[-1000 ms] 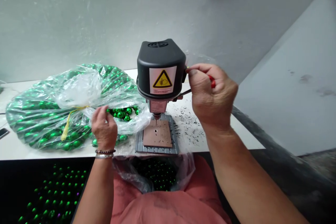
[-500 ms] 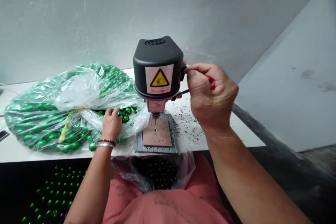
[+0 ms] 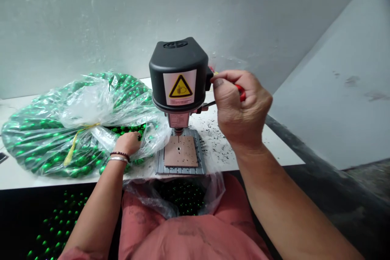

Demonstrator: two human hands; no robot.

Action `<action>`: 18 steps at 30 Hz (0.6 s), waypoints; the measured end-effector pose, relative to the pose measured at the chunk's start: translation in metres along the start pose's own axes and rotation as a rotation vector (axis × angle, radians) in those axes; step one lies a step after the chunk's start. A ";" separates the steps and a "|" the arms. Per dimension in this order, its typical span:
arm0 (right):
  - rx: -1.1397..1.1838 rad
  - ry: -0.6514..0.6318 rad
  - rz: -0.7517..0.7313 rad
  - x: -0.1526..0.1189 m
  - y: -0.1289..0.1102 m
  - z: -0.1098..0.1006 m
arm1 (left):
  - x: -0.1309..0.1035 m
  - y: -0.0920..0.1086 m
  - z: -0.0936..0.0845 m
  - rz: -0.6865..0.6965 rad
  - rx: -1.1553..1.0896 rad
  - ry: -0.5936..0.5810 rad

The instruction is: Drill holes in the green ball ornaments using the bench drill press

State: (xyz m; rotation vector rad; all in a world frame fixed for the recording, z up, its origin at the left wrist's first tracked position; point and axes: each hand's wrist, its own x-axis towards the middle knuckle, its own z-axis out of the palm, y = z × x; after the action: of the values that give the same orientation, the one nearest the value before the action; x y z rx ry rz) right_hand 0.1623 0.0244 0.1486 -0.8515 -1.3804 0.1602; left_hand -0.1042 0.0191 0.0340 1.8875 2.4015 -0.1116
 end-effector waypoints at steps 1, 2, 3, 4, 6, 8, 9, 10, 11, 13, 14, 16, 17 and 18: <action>0.000 0.007 -0.006 0.000 0.000 0.000 | 0.000 0.000 0.000 0.012 0.002 -0.034; 0.002 0.008 -0.008 0.000 0.000 0.000 | 0.001 0.001 0.000 0.016 -0.002 -0.054; 0.005 0.005 -0.008 0.000 -0.001 0.000 | 0.002 0.002 0.000 0.012 -0.011 -0.059; 0.006 -0.002 -0.006 0.000 -0.001 0.000 | 0.003 0.004 0.000 0.006 -0.025 -0.056; 0.004 -0.016 0.000 0.000 0.000 -0.001 | 0.004 0.005 -0.001 -0.007 -0.041 -0.043; -0.007 -0.027 0.004 0.000 0.000 -0.002 | 0.000 0.003 -0.006 -0.043 -0.141 0.026; -0.014 -0.028 0.002 -0.001 0.000 -0.002 | -0.004 0.002 -0.009 -0.071 -0.288 0.087; -0.018 -0.026 0.000 -0.001 0.000 -0.002 | -0.011 0.002 -0.013 -0.101 -0.509 0.150; -0.020 -0.022 -0.003 -0.001 0.000 -0.002 | -0.019 0.002 -0.018 -0.122 -0.784 0.194; -0.020 -0.013 -0.006 -0.002 0.000 -0.002 | -0.039 0.007 -0.026 -0.111 -1.349 0.166; -0.021 -0.009 -0.006 -0.002 0.000 -0.002 | -0.049 0.012 -0.029 -0.077 -1.541 0.087; -0.025 -0.007 -0.004 -0.001 0.000 -0.001 | -0.067 0.026 -0.029 -0.024 -1.749 -0.074; -0.026 -0.007 -0.006 -0.001 0.000 -0.001 | -0.073 0.034 -0.027 -0.014 -1.793 -0.137; -0.028 -0.003 -0.011 -0.001 0.000 -0.001 | -0.077 0.042 -0.023 -0.006 -1.812 -0.190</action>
State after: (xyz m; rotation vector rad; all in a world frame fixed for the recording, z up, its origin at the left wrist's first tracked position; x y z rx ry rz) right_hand 0.1631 0.0233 0.1478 -0.8674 -1.3931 0.1340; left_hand -0.0456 -0.0430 0.0648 0.7952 1.1897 1.2733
